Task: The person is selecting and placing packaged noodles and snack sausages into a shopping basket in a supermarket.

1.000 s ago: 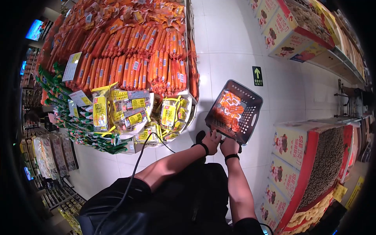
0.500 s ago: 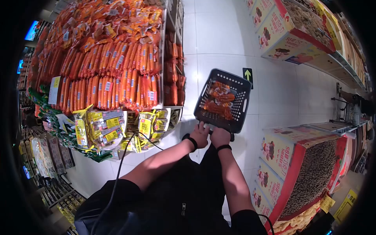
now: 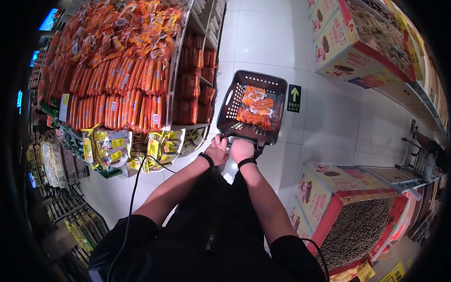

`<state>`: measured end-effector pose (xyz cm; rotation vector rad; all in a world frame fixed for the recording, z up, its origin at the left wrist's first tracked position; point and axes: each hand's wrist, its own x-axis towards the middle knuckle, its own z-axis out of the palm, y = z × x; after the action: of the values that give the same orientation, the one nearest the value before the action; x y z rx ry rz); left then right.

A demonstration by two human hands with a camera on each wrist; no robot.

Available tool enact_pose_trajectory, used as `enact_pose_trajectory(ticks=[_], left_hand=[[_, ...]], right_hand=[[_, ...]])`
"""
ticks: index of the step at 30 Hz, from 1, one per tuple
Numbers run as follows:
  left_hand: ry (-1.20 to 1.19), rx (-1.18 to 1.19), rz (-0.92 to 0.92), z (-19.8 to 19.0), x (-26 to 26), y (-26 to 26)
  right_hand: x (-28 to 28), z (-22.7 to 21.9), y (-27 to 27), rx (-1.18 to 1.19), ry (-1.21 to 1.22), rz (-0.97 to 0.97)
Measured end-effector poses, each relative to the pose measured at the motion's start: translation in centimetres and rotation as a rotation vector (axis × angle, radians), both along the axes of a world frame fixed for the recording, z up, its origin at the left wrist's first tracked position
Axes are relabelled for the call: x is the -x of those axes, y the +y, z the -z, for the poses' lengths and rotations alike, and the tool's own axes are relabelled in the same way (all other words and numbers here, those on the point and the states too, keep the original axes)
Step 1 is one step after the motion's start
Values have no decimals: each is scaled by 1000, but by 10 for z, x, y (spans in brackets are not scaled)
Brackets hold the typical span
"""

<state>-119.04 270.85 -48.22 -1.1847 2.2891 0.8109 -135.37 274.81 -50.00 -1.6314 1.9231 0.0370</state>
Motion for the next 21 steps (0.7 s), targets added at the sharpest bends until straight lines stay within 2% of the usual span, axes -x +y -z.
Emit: enact_pose_trajectory(ticks=[5, 11, 14, 17, 21], left_hand=[[27, 51, -39, 5, 12, -8], [84, 95, -104, -6, 37, -33], [85, 98, -154, -9, 47, -56], [160, 150, -171, 5, 48, -84], [197, 169, -221, -1, 56, -134]], right_hand=[[17, -5, -16, -1, -37, 8], [38, -4, -53, -12, -6, -6], [49, -11, -84, -53, 2, -48], [56, -11, -118, -67, 17, -63], [62, -10, -172, -65, 44, -115]])
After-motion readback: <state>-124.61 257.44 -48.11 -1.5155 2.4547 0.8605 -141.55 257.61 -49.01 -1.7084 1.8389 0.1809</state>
